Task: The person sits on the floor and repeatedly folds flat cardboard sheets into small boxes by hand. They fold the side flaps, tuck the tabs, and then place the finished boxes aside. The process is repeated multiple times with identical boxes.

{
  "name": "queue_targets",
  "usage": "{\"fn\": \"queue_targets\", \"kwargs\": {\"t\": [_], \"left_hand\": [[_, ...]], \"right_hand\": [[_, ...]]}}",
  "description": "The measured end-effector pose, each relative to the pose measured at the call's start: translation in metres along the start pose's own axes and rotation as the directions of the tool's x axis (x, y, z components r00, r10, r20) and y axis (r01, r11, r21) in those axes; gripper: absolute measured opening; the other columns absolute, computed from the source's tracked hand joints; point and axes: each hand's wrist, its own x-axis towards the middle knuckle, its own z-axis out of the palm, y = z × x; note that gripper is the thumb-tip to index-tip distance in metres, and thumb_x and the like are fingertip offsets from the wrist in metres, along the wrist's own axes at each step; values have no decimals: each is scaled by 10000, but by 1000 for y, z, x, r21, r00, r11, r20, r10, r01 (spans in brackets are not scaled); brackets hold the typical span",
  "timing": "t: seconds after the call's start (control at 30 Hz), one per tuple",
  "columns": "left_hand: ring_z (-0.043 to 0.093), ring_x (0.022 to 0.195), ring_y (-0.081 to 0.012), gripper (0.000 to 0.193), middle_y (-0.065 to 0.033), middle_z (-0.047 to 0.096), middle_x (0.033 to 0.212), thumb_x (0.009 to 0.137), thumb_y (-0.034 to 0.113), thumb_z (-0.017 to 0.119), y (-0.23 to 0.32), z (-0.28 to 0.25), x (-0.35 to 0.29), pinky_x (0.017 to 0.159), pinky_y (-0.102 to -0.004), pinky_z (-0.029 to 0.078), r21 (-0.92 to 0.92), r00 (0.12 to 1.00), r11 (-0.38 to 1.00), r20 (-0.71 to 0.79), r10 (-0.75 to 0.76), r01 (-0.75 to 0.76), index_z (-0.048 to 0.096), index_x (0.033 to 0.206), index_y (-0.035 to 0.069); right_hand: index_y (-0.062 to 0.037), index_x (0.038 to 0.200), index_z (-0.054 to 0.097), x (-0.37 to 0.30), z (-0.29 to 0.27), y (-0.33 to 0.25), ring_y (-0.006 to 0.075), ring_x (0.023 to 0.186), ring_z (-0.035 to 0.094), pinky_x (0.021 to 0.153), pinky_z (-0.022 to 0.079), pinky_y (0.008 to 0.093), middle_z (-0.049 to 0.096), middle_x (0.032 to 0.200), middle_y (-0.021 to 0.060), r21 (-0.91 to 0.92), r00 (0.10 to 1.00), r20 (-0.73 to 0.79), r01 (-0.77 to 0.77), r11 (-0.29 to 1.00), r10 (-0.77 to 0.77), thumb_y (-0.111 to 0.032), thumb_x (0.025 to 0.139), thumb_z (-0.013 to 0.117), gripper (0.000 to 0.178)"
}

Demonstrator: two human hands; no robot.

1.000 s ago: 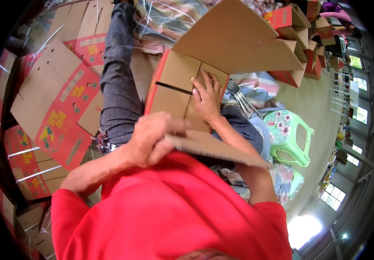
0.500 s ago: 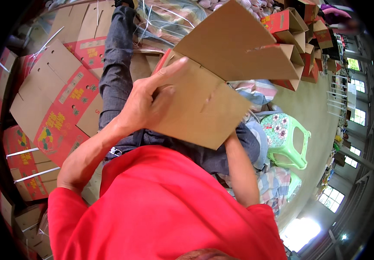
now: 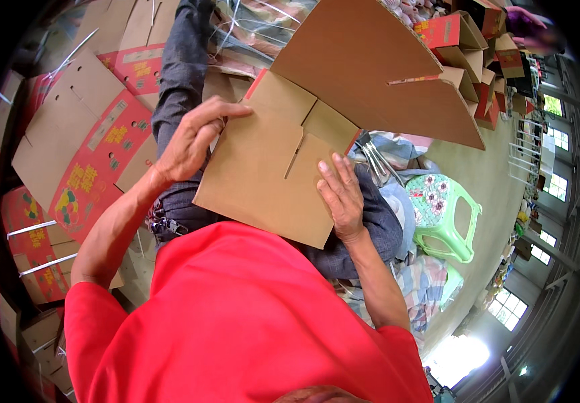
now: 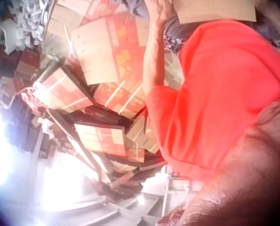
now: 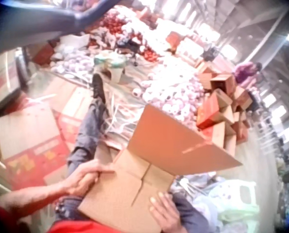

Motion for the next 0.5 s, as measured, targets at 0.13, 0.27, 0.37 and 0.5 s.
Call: {"fn": "queue_targets", "kwargs": {"t": [0.13, 0.27, 0.37, 0.5], "left_hand": [[477, 1465, -374, 481, -184, 514, 1524, 943, 163, 593, -12, -5, 9, 1169, -455, 436, 602, 917, 702, 148, 371, -382, 651, 1412, 73], [447, 1504, -402, 547, -175, 551, 1527, 926, 296, 631, -26, 1, 9, 1183, -522, 433, 593, 834, 586, 394, 387, -552, 619, 1404, 31], [492, 1461, -382, 590, -152, 614, 1447, 907, 329, 640, -34, 7, -3, 1159, -521, 448, 541, 833, 634, 401, 382, -552, 609, 1383, -18], [525, 1396, -346, 596, -135, 622, 1411, 893, 351, 652, -34, 10, -5, 1123, -483, 444, 562, 835, 620, 419, 357, -547, 619, 1375, 1]], "right_hand": [[30, 1070, 714, -8, 8, -8, 445, 1364, 615, 1142, 517, 576, 707, 1385, 178, 67, 999, 40, -22, 997, 19, -5, 925, 709, 149], [38, 1067, 713, -14, 10, -17, 440, 1338, 636, 1124, 540, 554, 711, 1363, 193, 124, 994, 105, -28, 992, 15, -1, 933, 690, 141], [35, 1069, 713, -20, 11, -24, 440, 1335, 639, 1123, 545, 550, 714, 1354, 195, 154, 993, 115, -43, 987, 25, -5, 929, 693, 147], [32, 1067, 709, -27, 17, -19, 431, 1327, 647, 1123, 549, 543, 716, 1345, 195, 170, 993, 105, -62, 983, 45, -4, 931, 693, 142]]}}
